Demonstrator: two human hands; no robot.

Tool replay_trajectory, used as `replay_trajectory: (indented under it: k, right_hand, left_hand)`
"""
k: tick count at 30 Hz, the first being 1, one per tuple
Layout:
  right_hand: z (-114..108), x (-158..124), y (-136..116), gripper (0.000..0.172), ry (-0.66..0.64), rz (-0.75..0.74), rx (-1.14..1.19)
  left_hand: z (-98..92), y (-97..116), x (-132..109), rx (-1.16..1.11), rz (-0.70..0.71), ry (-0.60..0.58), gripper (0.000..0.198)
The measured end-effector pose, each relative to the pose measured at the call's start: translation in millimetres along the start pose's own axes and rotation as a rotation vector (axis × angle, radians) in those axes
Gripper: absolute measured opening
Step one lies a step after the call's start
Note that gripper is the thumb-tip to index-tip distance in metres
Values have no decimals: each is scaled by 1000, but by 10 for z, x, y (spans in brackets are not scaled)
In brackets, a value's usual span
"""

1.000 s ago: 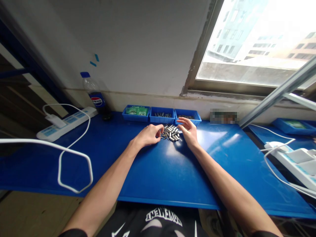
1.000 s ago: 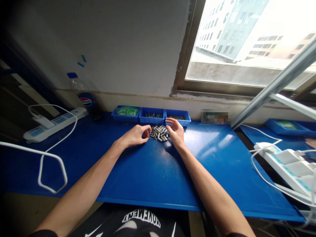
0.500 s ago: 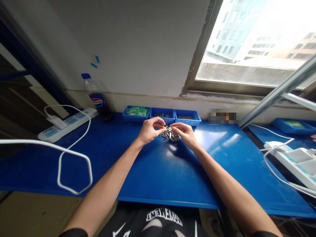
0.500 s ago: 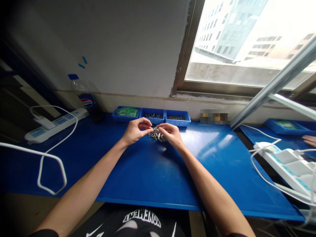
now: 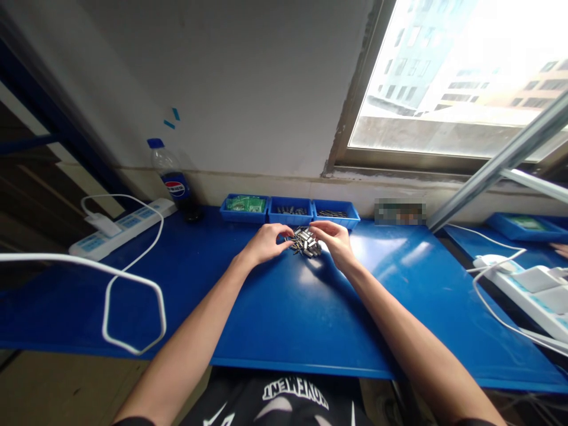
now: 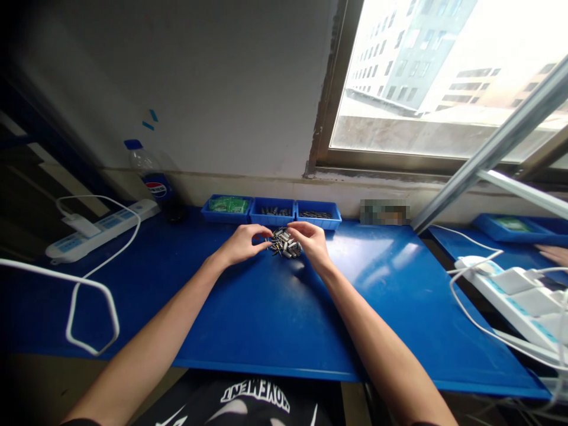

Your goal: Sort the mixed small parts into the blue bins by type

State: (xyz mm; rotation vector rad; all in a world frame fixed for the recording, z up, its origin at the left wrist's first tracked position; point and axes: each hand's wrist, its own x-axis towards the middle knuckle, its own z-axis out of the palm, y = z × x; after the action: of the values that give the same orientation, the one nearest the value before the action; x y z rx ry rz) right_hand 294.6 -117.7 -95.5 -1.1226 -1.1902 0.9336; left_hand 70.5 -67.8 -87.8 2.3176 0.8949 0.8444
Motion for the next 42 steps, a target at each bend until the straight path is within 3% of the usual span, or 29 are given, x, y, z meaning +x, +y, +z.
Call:
replay_trajectory:
  k: [4, 10, 15, 18, 22, 25, 29, 32, 37, 42]
  right_hand:
    - [-96, 67, 80, 51, 145, -94, 14]
    - [-116, 67, 96, 52, 151, -45, -19]
    - [-89, 46, 81, 46, 133, -33, -32]
    - [-96, 44, 85, 43, 128, -30, -31]
    - [-96, 42, 67, 36, 122, -38, -28]
    - [-66, 29, 30, 31, 61, -48, -50]
    - [7, -16, -39, 33, -44, -41, -94]
    - [47, -50, -89, 35, -115, 8, -61]
    - [47, -62, -111, 38, -178, 90, 53]
    - [33, -40, -71, 35, -165, 107, 82]
  left_hand:
    - [-3, -82, -16, 136, 37, -112, 24]
    - [1, -73, -23, 174, 31, -135, 14]
    - [-13, -11, -28, 211, 42, -105, 11]
    - [-4, 33, -20, 192, 52, -13, 13]
    - [22, 93, 11, 81, 5, 205, 16]
    - [52, 126, 45, -168, -117, 290, 18]
    - [75, 166, 74, -559, -224, 260, 27]
    - [77, 186, 73, -693, -260, 227, 32]
    - [134, 160, 69, -687, -251, 186, 31]
    - [118, 145, 57, -502, -196, 164, 23]
